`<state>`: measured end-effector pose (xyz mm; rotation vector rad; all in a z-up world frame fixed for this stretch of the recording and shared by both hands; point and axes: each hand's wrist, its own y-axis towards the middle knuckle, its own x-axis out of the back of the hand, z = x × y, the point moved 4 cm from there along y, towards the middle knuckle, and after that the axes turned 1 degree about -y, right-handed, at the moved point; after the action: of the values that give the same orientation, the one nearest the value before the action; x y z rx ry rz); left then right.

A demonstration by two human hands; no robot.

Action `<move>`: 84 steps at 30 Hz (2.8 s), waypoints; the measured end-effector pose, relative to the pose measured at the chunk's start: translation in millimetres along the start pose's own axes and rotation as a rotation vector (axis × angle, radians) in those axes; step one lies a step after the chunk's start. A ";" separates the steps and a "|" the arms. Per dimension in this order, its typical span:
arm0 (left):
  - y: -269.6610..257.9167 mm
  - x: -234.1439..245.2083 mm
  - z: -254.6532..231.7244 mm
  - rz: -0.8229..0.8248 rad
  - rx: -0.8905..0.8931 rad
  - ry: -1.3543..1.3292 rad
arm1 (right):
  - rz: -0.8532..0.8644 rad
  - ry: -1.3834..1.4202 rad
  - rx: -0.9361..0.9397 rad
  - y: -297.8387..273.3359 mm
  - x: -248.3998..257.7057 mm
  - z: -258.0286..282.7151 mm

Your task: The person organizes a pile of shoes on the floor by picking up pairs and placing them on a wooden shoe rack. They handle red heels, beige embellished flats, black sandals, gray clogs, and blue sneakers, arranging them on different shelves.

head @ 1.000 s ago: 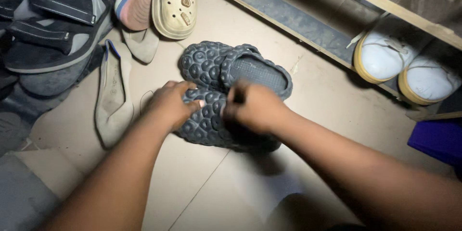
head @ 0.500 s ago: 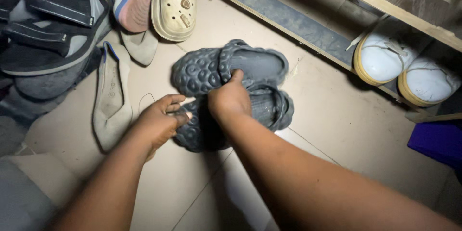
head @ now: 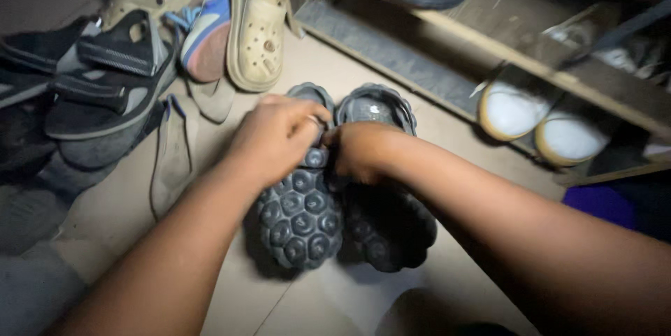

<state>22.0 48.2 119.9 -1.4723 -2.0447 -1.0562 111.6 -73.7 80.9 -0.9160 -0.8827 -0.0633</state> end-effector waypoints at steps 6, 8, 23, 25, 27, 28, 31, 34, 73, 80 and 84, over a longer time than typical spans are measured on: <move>31.8 3.9 -88.9 -0.027 -0.093 0.057 | -0.372 -0.030 -0.103 -122.3 68.3 -27.6; 46.7 7.1 -125.5 -0.173 -0.282 0.032 | -0.452 -0.045 -0.184 -161.3 88.3 -40.0; 136.1 -89.8 -235.8 0.146 -0.218 -0.119 | -0.808 -0.039 -0.501 -253.5 146.3 -225.7; 145.4 -109.9 -243.4 0.254 -0.214 -0.094 | -0.819 -0.039 -0.550 -246.4 144.4 -251.0; 151.9 -128.3 -248.6 0.304 -0.194 -0.035 | -0.776 0.024 -0.638 -234.3 139.4 -277.3; 157.6 -135.9 -250.6 0.295 -0.184 0.017 | -0.774 -0.001 -0.669 -227.7 138.2 -289.5; 177.3 -154.6 -252.7 0.290 -0.161 0.018 | -0.784 0.018 -0.729 -211.3 133.0 -332.0; 201.2 -172.9 -253.8 0.327 -0.138 0.037 | -0.844 0.149 -0.686 -192.4 132.0 -370.3; 224.5 -191.5 -194.8 0.002 0.035 -0.031 | -1.089 0.230 -0.795 -191.0 109.5 -372.0; 238.5 -210.9 -185.1 0.082 0.092 -0.025 | -0.945 0.161 -0.846 -200.7 107.7 -354.7; 245.0 -215.3 -178.1 0.113 -0.005 0.008 | -0.916 0.257 -0.876 -194.6 100.9 -342.0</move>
<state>308.7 -183.7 165.4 -1.5642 -1.9299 -1.0210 318.1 -409.5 178.7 -1.1832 -0.9737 -1.4148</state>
